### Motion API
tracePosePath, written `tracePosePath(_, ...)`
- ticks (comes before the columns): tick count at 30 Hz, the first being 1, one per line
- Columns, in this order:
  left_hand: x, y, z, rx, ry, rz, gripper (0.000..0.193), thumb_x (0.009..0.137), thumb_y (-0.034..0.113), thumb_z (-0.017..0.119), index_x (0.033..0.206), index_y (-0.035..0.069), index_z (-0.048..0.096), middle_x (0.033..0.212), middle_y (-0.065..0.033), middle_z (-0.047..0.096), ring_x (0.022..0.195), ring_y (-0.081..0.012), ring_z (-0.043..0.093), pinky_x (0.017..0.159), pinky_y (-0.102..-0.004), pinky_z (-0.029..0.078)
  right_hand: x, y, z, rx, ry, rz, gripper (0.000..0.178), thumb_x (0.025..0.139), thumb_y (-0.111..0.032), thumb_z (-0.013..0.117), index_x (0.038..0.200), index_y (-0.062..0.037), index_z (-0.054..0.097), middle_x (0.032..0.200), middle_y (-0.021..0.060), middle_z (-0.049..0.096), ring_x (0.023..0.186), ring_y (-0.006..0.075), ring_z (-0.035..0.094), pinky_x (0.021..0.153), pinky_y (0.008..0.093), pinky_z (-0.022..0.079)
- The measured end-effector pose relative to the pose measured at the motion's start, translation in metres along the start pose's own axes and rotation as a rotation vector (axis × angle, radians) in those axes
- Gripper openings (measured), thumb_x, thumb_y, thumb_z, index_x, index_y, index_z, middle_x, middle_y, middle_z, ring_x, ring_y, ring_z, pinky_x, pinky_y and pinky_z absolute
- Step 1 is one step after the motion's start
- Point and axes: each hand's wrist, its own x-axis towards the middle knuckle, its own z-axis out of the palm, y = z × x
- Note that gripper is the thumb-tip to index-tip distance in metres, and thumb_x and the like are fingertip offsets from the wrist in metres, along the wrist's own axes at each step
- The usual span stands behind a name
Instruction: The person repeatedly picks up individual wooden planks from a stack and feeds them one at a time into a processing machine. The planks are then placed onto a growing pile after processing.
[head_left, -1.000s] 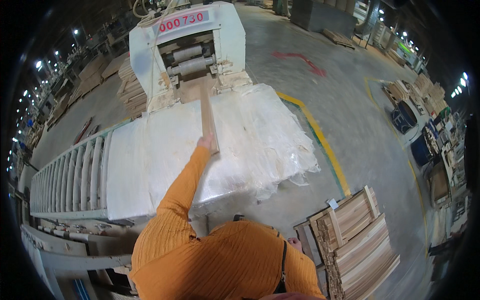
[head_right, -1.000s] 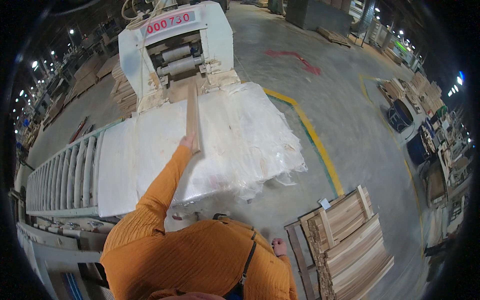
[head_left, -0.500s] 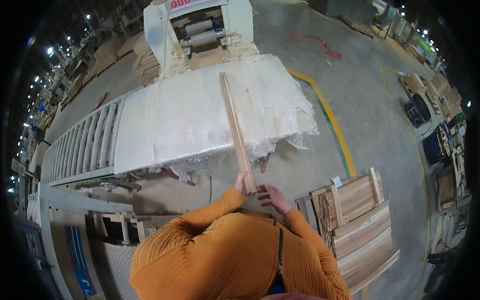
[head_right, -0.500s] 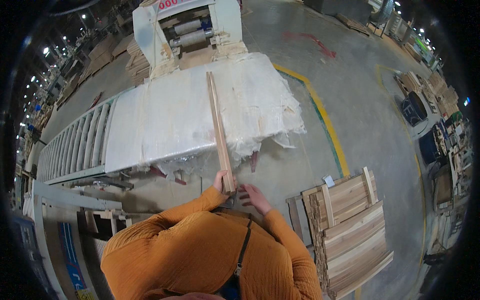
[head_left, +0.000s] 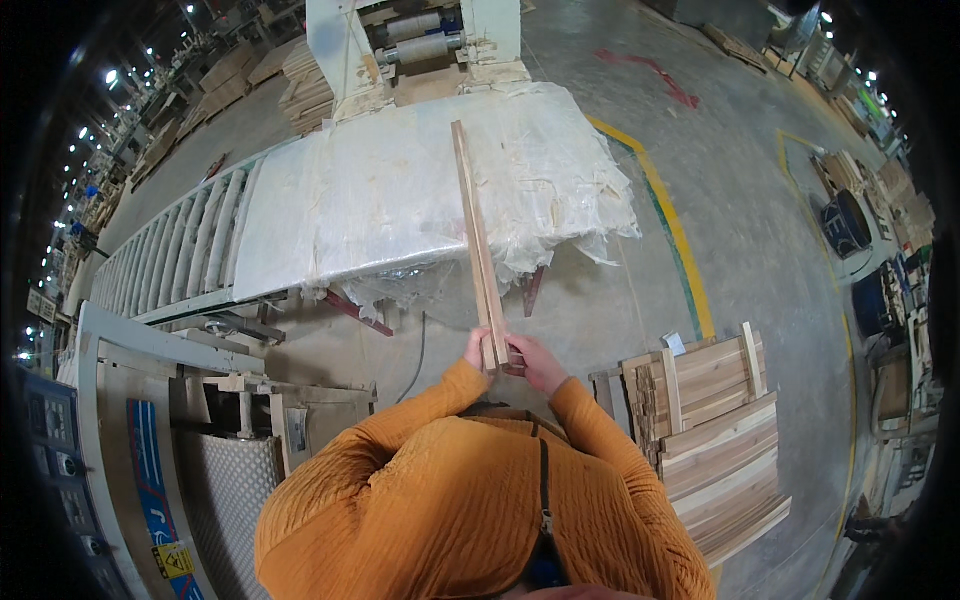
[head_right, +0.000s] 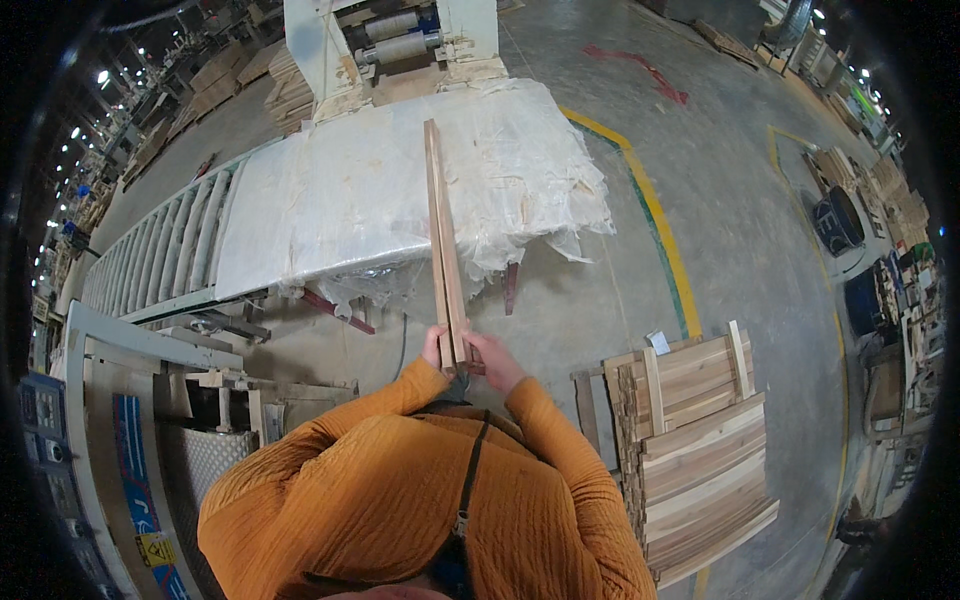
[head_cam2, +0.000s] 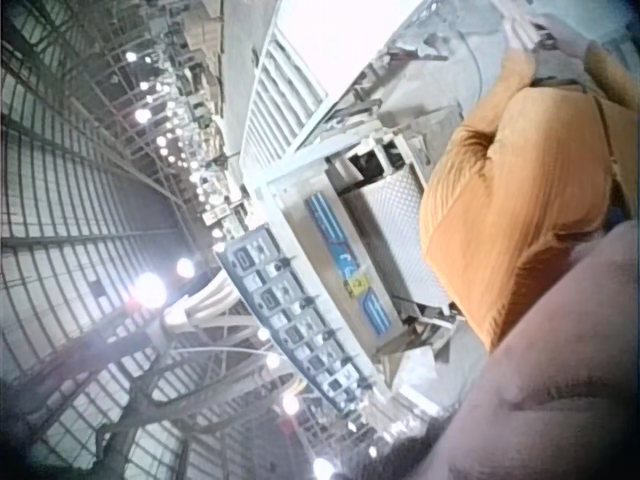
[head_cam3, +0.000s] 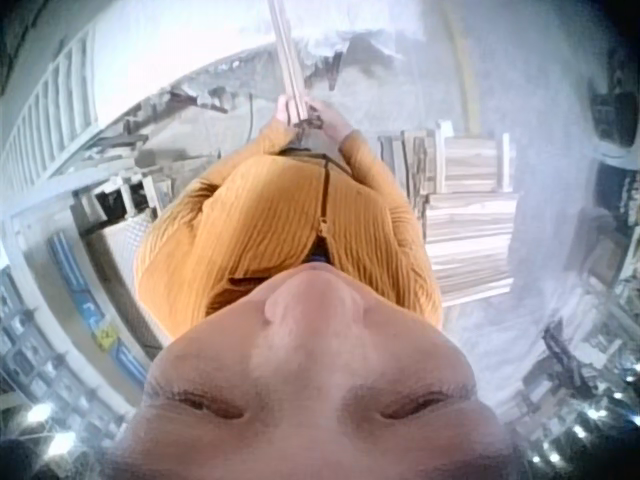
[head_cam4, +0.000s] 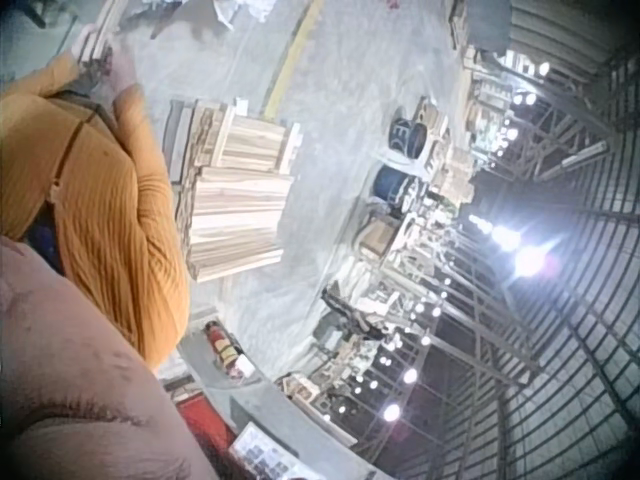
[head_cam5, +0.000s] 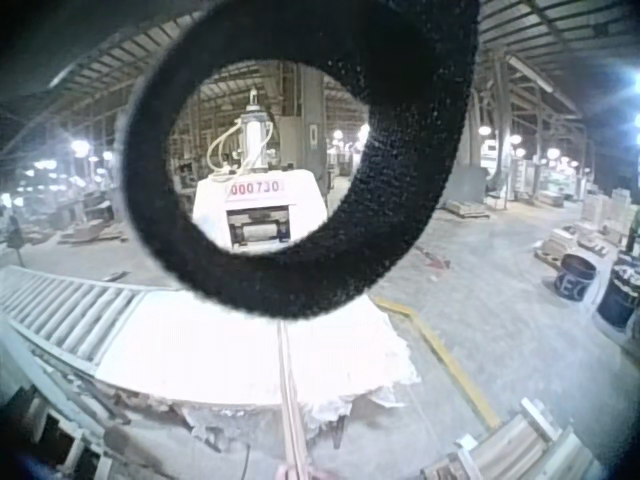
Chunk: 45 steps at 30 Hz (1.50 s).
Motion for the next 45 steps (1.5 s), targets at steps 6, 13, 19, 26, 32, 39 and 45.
tracePosePath(6, -0.018, 0.002, 0.01, -0.019, 0.159, 0.139, 0.062, 0.08, 0.05, 0.04, 0.112, -0.003, 0.046, 0.094, -0.016, 0.059, 0.082, -0.028, 0.06, 0.072, -0.0391, 0.05, 0.0, 0.005, 0.007, -0.091, 0.01, -0.207, 0.027, 0.084, -0.023, 0.057, 0.1, -0.0026, 0.055, 0.087, 0.0053, 0.059, 0.079, 0.0148, 0.057, 0.068, 0.0295, 0.047)
tracePosePath(13, -0.008, -0.021, 0.02, 0.376, 0.356, 0.316, 0.057, 0.087, 0.047, 0.042, 0.122, 0.002, 0.038, 0.101, -0.0155, 0.056, 0.082, -0.0246, 0.06, 0.071, -0.0361, 0.05, -0.006, 0.018, 0.0, -0.273, 0.124, -0.477, 0.03, 0.086, -0.019, 0.053, 0.11, -0.0007, 0.048, 0.089, 0.0106, 0.059, 0.082, 0.0163, 0.057, 0.069, 0.0307, 0.047)
tracePosePath(19, -0.001, -0.036, 0.014, 0.476, 0.23, 0.021, 0.059, 0.085, 0.056, 0.042, 0.128, 0.016, 0.034, 0.107, -0.0073, 0.055, 0.088, -0.0177, 0.056, 0.07, -0.033, 0.047, -0.031, 0.032, -0.019, -0.612, 0.208, -0.688, 0.034, 0.08, -0.019, 0.055, 0.107, 0.001, 0.045, 0.091, 0.0178, 0.058, 0.084, 0.0297, 0.057, 0.072, 0.0367, 0.045)
tracePosePath(26, 0.051, -0.003, 0.024, 0.312, 0.288, -0.021, 0.069, 0.08, 0.063, 0.045, 0.131, 0.018, 0.031, 0.113, -0.0011, 0.052, 0.105, -0.02, 0.046, 0.083, -0.0434, 0.042, -0.135, 0.066, -0.062, -0.936, 0.323, -0.477, 0.042, 0.079, -0.016, 0.054, 0.116, 0.0002, 0.04, 0.102, 0.0244, 0.053, 0.093, 0.0379, 0.052, 0.079, 0.0403, 0.043)
tracePosePath(32, 0.102, -0.046, 0.061, -0.011, 0.252, 0.062, 0.055, 0.08, 0.045, 0.057, 0.119, 0.013, 0.035, 0.107, -0.0047, 0.053, 0.088, -0.0251, 0.054, 0.077, -0.0468, 0.048, -0.198, 0.104, -0.085, -0.996, 0.582, -0.512, 0.042, 0.08, -0.016, 0.054, 0.118, -0.004, 0.038, 0.107, 0.0222, 0.051, 0.098, 0.0381, 0.05, 0.082, 0.0412, 0.042)
tracePosePath(39, 0.138, -0.145, 0.15, 0.46, 0.036, 0.047, 0.032, 0.08, 0.026, 0.06, 0.099, 0.011, 0.04, 0.087, -0.008, 0.052, 0.066, -0.0232, 0.056, 0.057, -0.0392, 0.05, -0.238, 0.173, -0.125, -0.661, 0.864, -0.403, 0.04, 0.085, -0.022, 0.052, 0.119, -0.0027, 0.041, 0.107, 0.0193, 0.051, 0.1, 0.0354, 0.05, 0.084, 0.0392, 0.042)
tracePosePath(45, 0.218, -0.268, 0.225, 0.94, -0.039, 0.038, 0.076, 0.065, 0.028, 0.074, 0.122, -0.005, 0.035, 0.114, -0.0202, 0.049, 0.099, -0.0281, 0.052, 0.088, -0.0349, 0.04, -0.249, 0.226, -0.174, -0.265, 1.23, -0.386, 0.042, 0.087, -0.027, 0.051, 0.117, 0.0018, 0.045, 0.107, 0.0187, 0.054, 0.095, 0.033, 0.054, 0.081, 0.0364, 0.044)
